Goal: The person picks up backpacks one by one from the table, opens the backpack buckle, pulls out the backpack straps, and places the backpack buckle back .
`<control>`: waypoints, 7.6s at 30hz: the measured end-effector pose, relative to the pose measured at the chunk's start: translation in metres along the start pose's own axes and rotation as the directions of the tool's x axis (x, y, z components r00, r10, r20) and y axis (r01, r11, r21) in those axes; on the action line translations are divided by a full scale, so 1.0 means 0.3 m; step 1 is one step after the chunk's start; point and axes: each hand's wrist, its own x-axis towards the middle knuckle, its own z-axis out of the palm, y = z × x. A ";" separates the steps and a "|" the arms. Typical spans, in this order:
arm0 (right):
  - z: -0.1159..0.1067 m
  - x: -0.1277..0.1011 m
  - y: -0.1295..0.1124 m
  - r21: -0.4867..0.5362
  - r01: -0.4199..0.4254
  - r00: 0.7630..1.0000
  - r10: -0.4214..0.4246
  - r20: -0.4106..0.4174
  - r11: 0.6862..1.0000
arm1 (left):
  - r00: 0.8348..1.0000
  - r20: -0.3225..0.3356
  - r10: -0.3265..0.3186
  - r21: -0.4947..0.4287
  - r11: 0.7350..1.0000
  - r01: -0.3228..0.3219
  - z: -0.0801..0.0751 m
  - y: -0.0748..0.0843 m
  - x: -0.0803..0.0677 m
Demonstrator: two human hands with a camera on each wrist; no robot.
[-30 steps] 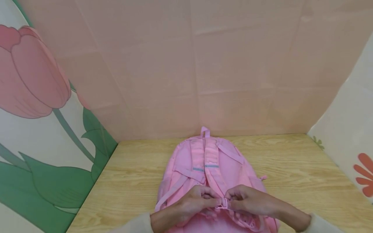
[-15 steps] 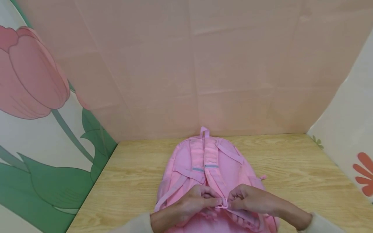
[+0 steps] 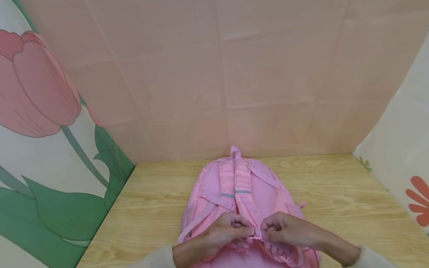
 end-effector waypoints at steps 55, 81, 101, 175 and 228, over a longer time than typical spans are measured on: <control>-0.007 -0.007 -0.007 0.050 -0.027 0.999 0.026 0.021 0.998 | 1.000 0.014 -0.012 -0.006 1.000 0.012 -0.002 -0.002 0.006; 0.006 0.007 -0.010 0.006 0.006 1.000 -0.006 0.023 1.000 | 0.999 0.034 0.000 0.047 0.999 -0.002 0.003 -0.015 0.010; 0.007 0.006 -0.005 0.042 -0.054 0.998 0.053 0.031 0.998 | 1.000 0.029 0.007 0.009 1.000 -0.007 -0.008 -0.014 0.003; 0.003 0.019 -0.017 -0.186 0.012 1.000 -0.016 -0.019 0.983 | 1.000 0.011 -0.004 0.020 1.000 0.004 -0.004 -0.014 0.007; 0.003 0.019 -0.004 -0.044 0.013 0.998 -0.016 -0.065 0.999 | 1.000 0.011 -0.008 0.040 0.999 0.008 0.001 -0.013 0.009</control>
